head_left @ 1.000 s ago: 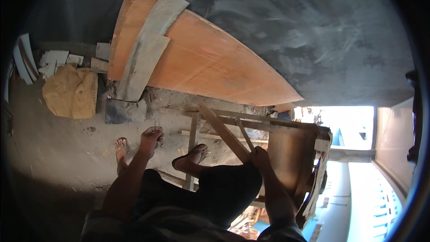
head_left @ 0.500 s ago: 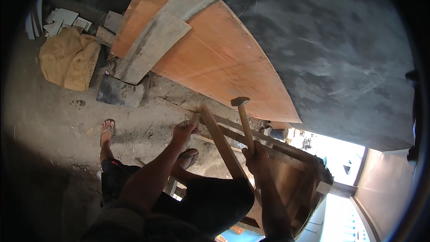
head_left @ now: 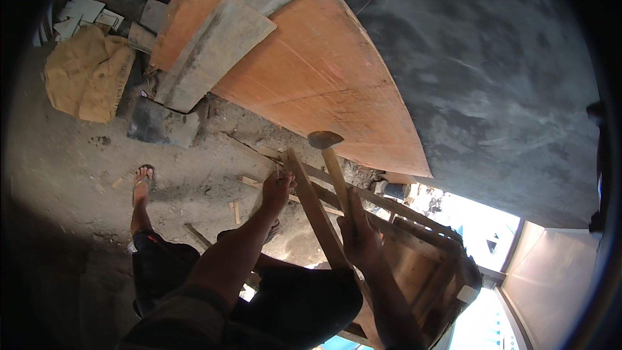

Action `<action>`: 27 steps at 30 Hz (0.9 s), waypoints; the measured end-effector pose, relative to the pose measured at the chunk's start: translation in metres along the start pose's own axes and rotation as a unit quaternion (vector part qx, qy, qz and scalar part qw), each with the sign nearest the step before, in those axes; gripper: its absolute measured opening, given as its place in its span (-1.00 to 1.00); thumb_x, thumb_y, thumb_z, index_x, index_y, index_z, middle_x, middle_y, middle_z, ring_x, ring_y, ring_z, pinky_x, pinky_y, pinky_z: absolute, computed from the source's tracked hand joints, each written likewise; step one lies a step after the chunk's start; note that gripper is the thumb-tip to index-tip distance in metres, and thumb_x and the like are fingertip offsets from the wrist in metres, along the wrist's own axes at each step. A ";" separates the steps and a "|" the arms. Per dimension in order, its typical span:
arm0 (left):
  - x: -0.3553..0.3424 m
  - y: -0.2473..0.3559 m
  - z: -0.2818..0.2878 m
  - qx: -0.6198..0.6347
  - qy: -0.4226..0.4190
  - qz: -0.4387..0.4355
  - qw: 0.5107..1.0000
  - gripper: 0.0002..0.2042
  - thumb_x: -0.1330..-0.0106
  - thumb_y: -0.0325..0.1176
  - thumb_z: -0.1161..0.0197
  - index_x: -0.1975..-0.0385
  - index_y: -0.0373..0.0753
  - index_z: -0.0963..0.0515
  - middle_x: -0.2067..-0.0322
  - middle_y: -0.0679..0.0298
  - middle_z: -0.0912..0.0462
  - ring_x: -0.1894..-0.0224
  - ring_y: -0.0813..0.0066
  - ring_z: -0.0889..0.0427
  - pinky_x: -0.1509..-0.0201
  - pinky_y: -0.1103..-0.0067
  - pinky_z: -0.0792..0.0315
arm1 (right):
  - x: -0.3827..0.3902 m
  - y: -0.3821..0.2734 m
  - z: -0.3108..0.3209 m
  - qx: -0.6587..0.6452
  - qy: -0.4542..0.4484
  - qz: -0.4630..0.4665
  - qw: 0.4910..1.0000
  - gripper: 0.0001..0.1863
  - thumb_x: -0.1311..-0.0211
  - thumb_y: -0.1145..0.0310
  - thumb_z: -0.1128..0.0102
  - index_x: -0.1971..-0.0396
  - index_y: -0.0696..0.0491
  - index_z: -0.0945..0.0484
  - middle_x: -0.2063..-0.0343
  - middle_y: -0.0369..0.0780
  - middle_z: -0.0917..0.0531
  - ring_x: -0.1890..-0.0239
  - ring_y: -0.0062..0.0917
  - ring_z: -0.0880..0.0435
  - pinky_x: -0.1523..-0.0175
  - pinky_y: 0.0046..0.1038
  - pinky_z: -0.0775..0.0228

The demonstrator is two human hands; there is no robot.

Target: The person uses a hammer to strike a wooden plank on a workbench, then picks up a hand saw and cuts a wooden frame. The person continues sawing the frame while holding it steady with the other hand.

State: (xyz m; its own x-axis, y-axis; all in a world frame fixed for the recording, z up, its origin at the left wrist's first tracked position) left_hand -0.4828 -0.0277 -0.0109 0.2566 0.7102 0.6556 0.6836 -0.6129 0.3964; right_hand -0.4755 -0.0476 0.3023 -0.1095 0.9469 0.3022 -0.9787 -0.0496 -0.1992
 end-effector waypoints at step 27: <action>0.001 -0.025 -0.012 -0.260 -0.007 -0.105 0.960 -0.72 -0.37 -0.18 -0.22 0.18 -0.29 -0.64 0.46 -0.03 -0.67 0.43 0.21 -0.71 0.32 0.35 -0.49 | -0.033 0.009 -0.043 0.128 -0.222 -0.081 0.963 -0.28 -0.30 0.44 -0.07 -0.44 -0.16 -0.08 0.23 0.09 -0.60 0.29 -0.02 -0.68 0.21 -0.07 -0.54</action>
Point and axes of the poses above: each hand's wrist, its own x-axis away from the middle knuckle, its own z-axis out of the back of the hand, y = z × x, the point moved 3 cm from there along -x, towards the middle knuckle
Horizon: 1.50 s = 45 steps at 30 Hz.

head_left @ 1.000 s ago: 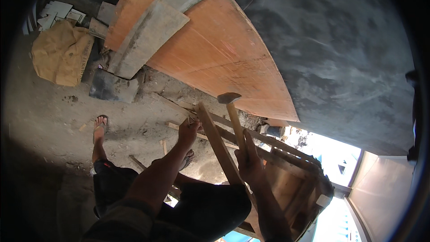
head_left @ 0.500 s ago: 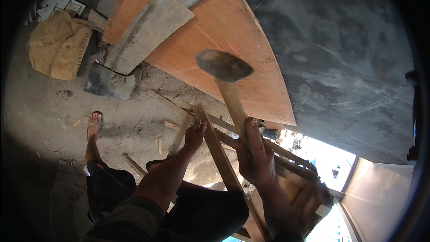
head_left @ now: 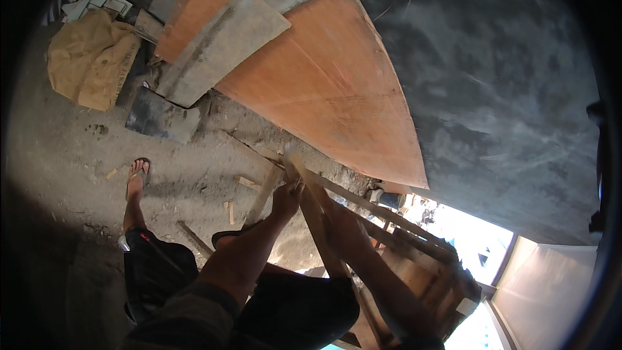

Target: The person uses a hammer to strike a wooden plank on a workbench, then picks up a hand saw and cuts a wooden frame. The person continues sawing the frame while holding it steady with the other hand.

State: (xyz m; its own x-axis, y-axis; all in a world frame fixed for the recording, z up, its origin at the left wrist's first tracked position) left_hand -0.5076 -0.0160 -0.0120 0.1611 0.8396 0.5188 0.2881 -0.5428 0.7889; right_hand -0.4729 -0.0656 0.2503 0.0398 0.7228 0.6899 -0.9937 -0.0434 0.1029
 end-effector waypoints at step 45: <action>0.028 -0.101 0.139 -0.346 0.039 -0.054 0.936 -0.77 -0.22 -0.31 -0.12 0.29 -0.35 -0.56 0.37 -0.04 -0.67 0.29 -0.07 -0.64 0.16 0.09 -0.44 | -0.029 -0.054 0.058 -0.007 0.277 0.330 0.903 -0.27 -0.27 0.53 -0.06 -0.43 0.14 -0.05 0.01 0.22 -0.55 0.07 -0.05 -0.68 0.02 -0.19 -0.55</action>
Point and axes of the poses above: each hand's wrist, its own x-axis away from the middle knuckle, its own z-axis out of the back of the hand, y = z × x, the point moved 3 cm from there along -x, towards the middle knuckle
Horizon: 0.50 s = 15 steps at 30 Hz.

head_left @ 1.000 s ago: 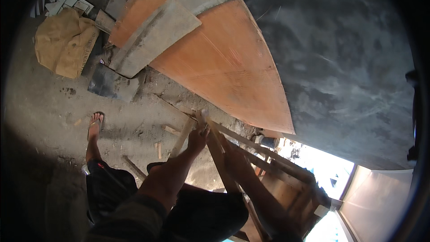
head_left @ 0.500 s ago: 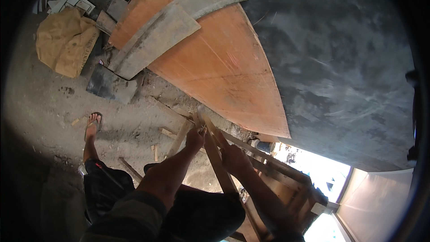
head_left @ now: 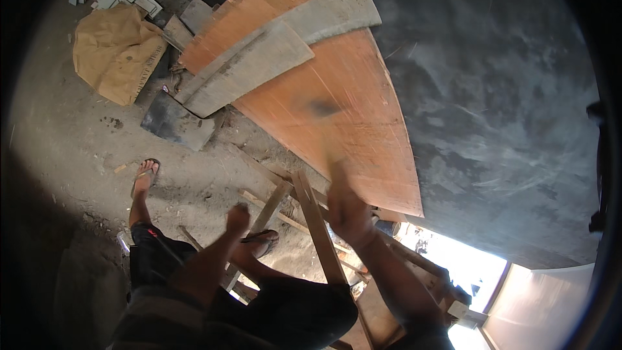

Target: The person uses a hammer to strike a wooden plank on a workbench, then picks up a hand saw and cuts a wooden frame. The person continues sawing the frame while holding it steady with the other hand.

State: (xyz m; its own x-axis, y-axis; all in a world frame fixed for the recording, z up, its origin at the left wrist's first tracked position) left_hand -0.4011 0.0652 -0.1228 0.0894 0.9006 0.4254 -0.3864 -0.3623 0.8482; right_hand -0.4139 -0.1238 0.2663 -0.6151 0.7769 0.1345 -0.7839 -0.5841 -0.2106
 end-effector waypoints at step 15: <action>0.021 -0.034 0.138 0.035 0.002 0.081 0.996 -0.72 -0.37 -0.24 -0.06 0.29 -0.36 -0.56 0.39 -0.18 -0.61 0.24 -0.21 -0.61 0.17 0.10 -0.47 | 0.102 0.054 -0.060 0.052 -0.377 -0.376 0.845 -0.23 -0.33 0.32 0.04 -0.48 -0.13 0.14 0.49 0.17 -0.63 0.33 0.14 -0.66 0.13 0.11 -0.50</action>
Point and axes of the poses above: each hand's wrist, its own x-axis away from the middle knuckle, its own z-axis out of the back of the hand, y = z × x, the point moved 3 cm from there along -x, towards the middle knuckle
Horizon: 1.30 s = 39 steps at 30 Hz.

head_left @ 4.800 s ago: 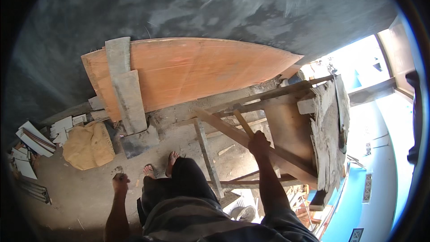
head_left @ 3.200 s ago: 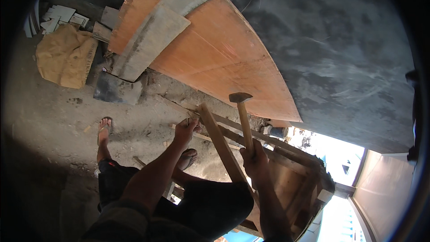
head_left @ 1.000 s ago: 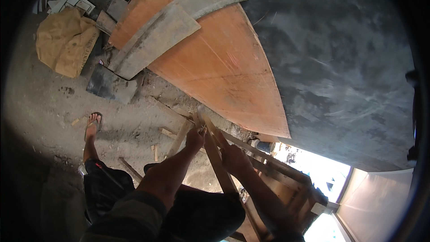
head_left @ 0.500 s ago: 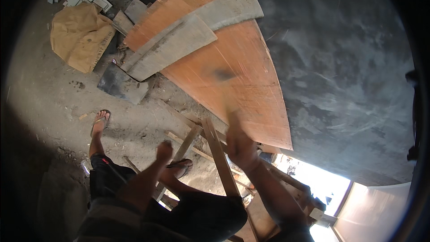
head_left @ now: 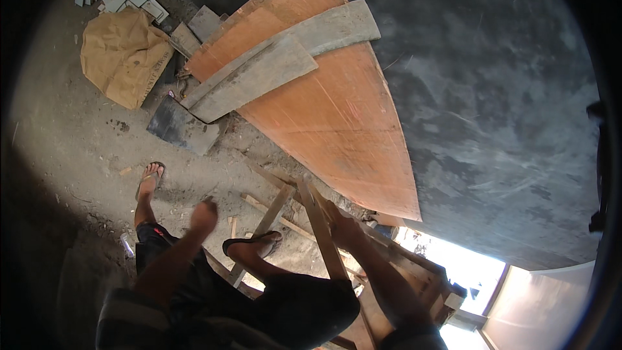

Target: The person uses a hammer to strike a wooden plank on a workbench, then picks up a hand saw and cuts a wooden frame. The person continues sawing the frame while holding it steady with the other hand.

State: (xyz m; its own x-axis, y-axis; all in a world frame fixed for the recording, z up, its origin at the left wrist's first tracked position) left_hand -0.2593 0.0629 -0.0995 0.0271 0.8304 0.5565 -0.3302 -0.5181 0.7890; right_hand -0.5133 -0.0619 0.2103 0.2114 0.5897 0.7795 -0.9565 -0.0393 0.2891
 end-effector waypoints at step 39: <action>0.113 0.244 -0.189 0.043 -0.367 -0.337 0.866 -0.64 -0.50 -0.12 0.08 -0.13 -0.06 -0.52 -0.19 0.29 -0.52 -0.17 0.25 -0.55 -0.20 0.38 -0.46 | 0.007 0.001 0.012 0.046 -0.015 -0.026 0.998 -0.75 -0.26 0.33 -0.08 0.24 0.22 -0.40 0.35 0.19 -0.66 0.27 0.07 -0.71 0.13 0.03 -0.55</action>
State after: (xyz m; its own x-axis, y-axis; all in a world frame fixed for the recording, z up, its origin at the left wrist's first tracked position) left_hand -0.5147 0.0692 0.1064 0.7888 0.6128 -0.0477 0.0643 -0.0050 0.9979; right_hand -0.5100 -0.0674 0.2222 0.2684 0.5688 0.7774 -0.9218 -0.0828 0.3788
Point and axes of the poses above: each hand's wrist, its own x-axis away from the middle knuckle, its own z-axis out of the back of the hand, y = z × x, the point moved 3 cm from there along -x, towards the middle knuckle
